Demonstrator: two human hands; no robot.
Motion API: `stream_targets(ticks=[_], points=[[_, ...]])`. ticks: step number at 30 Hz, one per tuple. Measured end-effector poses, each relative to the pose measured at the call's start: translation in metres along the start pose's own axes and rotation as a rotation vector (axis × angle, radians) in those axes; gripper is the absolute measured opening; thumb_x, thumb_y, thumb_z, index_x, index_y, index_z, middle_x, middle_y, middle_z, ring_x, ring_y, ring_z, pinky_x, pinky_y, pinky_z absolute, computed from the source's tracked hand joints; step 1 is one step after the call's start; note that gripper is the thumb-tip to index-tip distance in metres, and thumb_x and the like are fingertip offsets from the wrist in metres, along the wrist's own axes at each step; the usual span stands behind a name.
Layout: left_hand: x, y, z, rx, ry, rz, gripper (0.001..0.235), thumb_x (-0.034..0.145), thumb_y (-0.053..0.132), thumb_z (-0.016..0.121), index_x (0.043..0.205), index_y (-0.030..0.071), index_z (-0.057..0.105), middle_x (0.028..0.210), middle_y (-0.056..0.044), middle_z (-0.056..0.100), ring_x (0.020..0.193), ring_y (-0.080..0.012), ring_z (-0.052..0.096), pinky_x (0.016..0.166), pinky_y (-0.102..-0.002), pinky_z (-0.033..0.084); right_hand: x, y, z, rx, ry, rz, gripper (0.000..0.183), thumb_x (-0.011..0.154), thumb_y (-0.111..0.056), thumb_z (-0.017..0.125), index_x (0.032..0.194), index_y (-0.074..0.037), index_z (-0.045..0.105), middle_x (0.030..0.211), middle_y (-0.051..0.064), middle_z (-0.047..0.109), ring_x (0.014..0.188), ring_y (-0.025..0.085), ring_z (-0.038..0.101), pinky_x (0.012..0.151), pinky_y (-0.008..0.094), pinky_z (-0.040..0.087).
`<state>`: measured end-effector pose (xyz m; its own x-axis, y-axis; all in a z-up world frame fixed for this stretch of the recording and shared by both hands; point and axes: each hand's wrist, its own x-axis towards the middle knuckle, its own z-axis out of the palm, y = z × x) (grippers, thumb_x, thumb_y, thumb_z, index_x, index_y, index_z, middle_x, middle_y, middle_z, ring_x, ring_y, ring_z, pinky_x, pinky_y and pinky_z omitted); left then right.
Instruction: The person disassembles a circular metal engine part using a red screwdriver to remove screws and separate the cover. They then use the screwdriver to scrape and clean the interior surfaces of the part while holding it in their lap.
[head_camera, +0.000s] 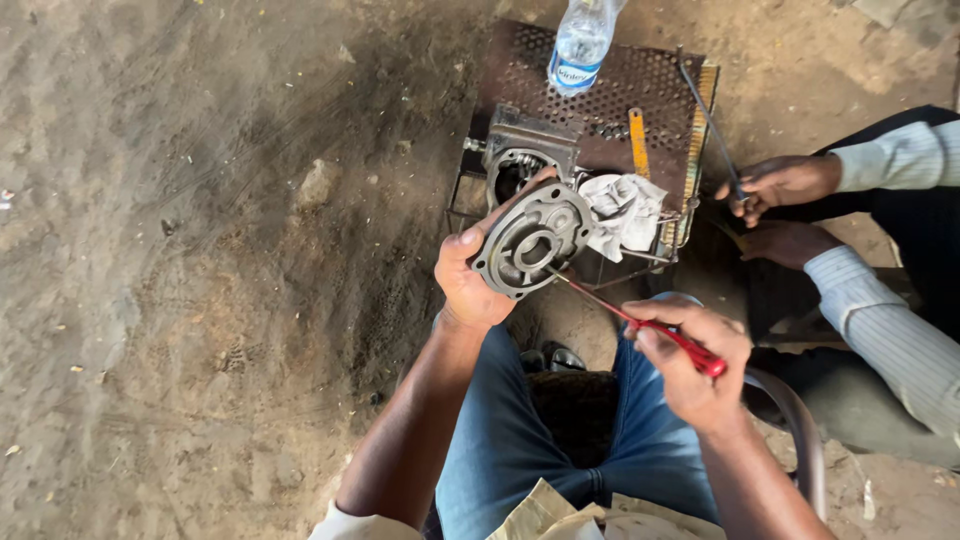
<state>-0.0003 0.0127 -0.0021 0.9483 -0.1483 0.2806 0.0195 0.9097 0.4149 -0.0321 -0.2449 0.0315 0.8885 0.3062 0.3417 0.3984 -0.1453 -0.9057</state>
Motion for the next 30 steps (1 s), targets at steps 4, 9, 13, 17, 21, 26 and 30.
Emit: stream_targets(ticks=[4, 9, 13, 17, 21, 26, 30], points=[[0.001, -0.001, 0.002, 0.014, -0.014, 0.036, 0.098, 0.091, 0.049, 0.054, 0.164, -0.011, 0.025, 0.154, -0.023, 0.051, 0.140, -0.0285, 0.054, 0.123, -0.038, 0.040, -0.003, -0.005, 0.006, 0.115, 0.020, 0.119, 0.025, 0.092, -0.006, 0.061, 0.110, 0.006, 0.074, 0.085, 0.013, 0.074, 0.072, 0.016, 0.067, 0.067, 0.026, 0.054], [0.001, -0.005, 0.000, -0.018, 0.021, 0.053, 0.095, 0.095, 0.049, 0.052, 0.166, -0.008, 0.026, 0.152, -0.022, 0.052, 0.138, -0.0288, 0.055, 0.122, -0.039, 0.041, -0.008, -0.003, 0.008, 0.222, 0.085, 0.150, 0.027, 0.091, -0.006, 0.061, 0.110, 0.008, 0.074, 0.088, 0.014, 0.074, 0.074, 0.017, 0.068, 0.068, 0.027, 0.054], [-0.002, -0.009, -0.005, -0.050, 0.032, 0.055, 0.094, 0.095, 0.048, 0.053, 0.166, -0.008, 0.026, 0.153, -0.021, 0.052, 0.137, -0.0282, 0.055, 0.121, -0.039, 0.041, -0.012, -0.007, 0.011, 0.217, 0.055, 0.153, 0.026, 0.092, -0.006, 0.062, 0.111, 0.007, 0.074, 0.089, 0.014, 0.074, 0.074, 0.016, 0.066, 0.069, 0.027, 0.054], [0.001, -0.010, -0.006, -0.060, 0.014, 0.027, 0.095, 0.094, 0.049, 0.054, 0.166, -0.007, 0.027, 0.152, -0.022, 0.053, 0.134, -0.0310, 0.057, 0.113, -0.047, 0.049, -0.011, -0.010, 0.014, 0.080, 0.008, 0.107, 0.023, 0.092, -0.005, 0.064, 0.111, 0.006, 0.074, 0.087, 0.012, 0.075, 0.075, 0.015, 0.068, 0.070, 0.025, 0.055], [-0.001, -0.009, 0.000, -0.058, -0.005, 0.032, 0.098, 0.091, 0.050, 0.056, 0.168, -0.004, 0.027, 0.153, -0.022, 0.052, 0.132, -0.0338, 0.059, 0.104, -0.055, 0.055, -0.016, -0.008, 0.020, 0.189, 0.019, 0.153, 0.024, 0.097, -0.009, 0.064, 0.113, 0.007, 0.072, 0.091, 0.013, 0.075, 0.077, 0.015, 0.068, 0.072, 0.026, 0.055], [0.000, -0.007, 0.006, -0.073, 0.036, 0.038, 0.100, 0.090, 0.051, 0.057, 0.168, -0.002, 0.024, 0.153, -0.023, 0.052, 0.135, -0.0352, 0.058, 0.103, -0.055, 0.056, -0.029, 0.007, 0.040, 0.578, 0.092, 0.289, 0.030, 0.099, -0.014, 0.064, 0.116, 0.010, 0.068, 0.098, 0.018, 0.074, 0.081, 0.020, 0.069, 0.076, 0.032, 0.056], [0.005, -0.004, 0.005, -0.100, 0.042, 0.071, 0.099, 0.090, 0.051, 0.056, 0.169, 0.000, 0.023, 0.153, -0.024, 0.051, 0.136, -0.0358, 0.058, 0.104, -0.055, 0.056, -0.022, 0.024, 0.043, 0.711, 0.127, 0.350, 0.032, 0.099, -0.014, 0.063, 0.118, 0.012, 0.066, 0.095, 0.020, 0.073, 0.078, 0.023, 0.068, 0.073, 0.034, 0.055]])
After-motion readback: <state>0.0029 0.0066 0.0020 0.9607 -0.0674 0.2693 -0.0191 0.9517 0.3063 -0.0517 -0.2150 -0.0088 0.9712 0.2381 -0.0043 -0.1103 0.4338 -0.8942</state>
